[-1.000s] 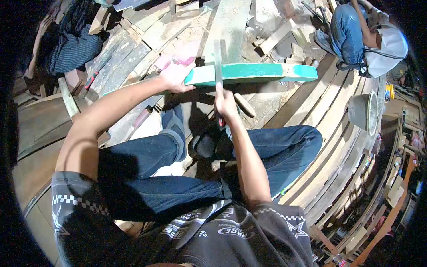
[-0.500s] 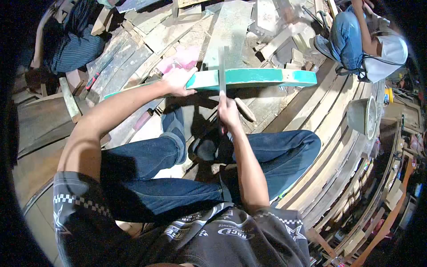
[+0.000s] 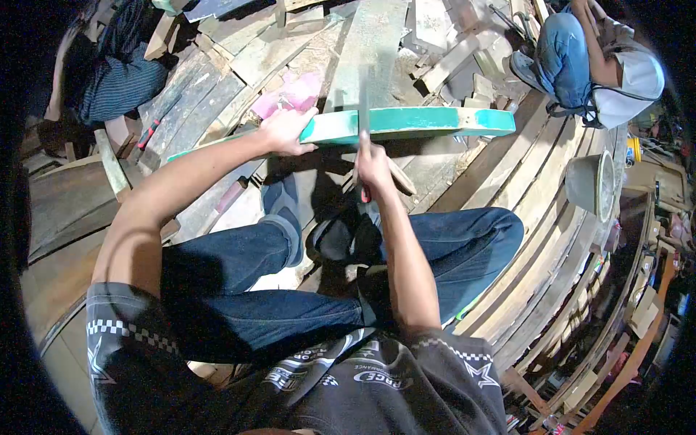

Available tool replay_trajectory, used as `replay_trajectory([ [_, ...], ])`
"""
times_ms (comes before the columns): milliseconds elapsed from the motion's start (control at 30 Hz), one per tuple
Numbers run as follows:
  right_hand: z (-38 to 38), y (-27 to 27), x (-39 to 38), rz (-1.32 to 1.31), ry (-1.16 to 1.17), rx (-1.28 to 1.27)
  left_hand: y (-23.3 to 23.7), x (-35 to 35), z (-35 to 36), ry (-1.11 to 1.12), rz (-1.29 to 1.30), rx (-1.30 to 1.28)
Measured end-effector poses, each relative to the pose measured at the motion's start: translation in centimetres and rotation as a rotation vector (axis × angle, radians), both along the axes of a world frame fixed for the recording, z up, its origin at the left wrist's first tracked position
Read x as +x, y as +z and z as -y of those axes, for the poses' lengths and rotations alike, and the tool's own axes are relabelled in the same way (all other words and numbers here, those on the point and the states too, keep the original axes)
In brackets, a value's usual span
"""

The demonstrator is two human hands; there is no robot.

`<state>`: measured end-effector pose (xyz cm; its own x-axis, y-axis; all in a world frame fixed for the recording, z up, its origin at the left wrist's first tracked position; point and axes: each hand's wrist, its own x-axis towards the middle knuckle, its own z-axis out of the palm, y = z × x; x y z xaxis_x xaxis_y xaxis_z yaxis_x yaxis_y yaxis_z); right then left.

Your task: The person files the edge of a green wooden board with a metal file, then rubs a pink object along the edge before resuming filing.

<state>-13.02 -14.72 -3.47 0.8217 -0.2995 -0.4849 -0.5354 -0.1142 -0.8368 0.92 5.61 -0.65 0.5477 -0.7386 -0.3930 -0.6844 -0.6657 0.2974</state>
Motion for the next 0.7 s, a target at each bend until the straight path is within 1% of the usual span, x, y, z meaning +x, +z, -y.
replay_trajectory([
  [67, 0.8, -3.2, 2.2, -0.019, -0.024, 0.021, -0.4, -0.2, -0.3, -0.006, 0.046, -0.016],
  [133, 0.2, -1.9, 1.2, -0.047, -0.109, 0.112, 0.0, -0.3, -0.2, -0.015, 0.074, -0.021],
  [200, -0.2, -0.2, -1.8, -0.019, -0.002, 0.006, 0.0, 0.1, 0.0, -0.023, 0.028, -0.003],
  [267, 0.2, -3.7, -5.7, 0.049, 0.055, -0.094, -0.3, 0.3, -0.1, -0.024, 0.019, -0.027],
  [333, -0.9, 0.8, -6.9, -0.054, 0.014, 0.069, -0.1, 0.3, -0.2, -0.007, 0.027, -0.026],
  [367, -0.6, -0.1, -6.3, 0.109, 0.047, -0.127, 0.0, 0.1, -0.2, -0.003, 0.03, -0.027],
  [400, 0.2, -2.1, -5.4, 0.083, 0.059, -0.06, -0.2, 0.0, -0.1, -0.003, 0.027, -0.036],
  [467, 0.7, -1.3, -2.6, 0.0, 0.049, 0.004, -0.4, 0.1, -0.2, -0.009, 0.028, -0.044],
  [500, 1.0, -2.3, -1.2, 0.029, 0.057, 0.007, 0.2, -0.1, -0.2, -0.024, 0.051, -0.031],
  [533, 0.3, -0.1, -0.4, -0.033, -0.033, 0.162, 0.3, -0.1, -0.2, -0.018, 0.039, -0.009],
  [600, -0.2, 0.0, -0.3, -0.019, -0.053, 0.129, 0.3, 0.0, 0.1, -0.006, 0.01, 0.026],
  [667, 0.2, -2.0, -2.8, -0.006, -0.008, 0.007, -1.0, 0.0, -0.1, -0.017, 0.039, -0.011],
  [700, -0.2, -1.8, -4.5, 0.039, 0.014, -0.103, -0.7, 0.1, -0.1, -0.02, 0.044, -0.004],
])
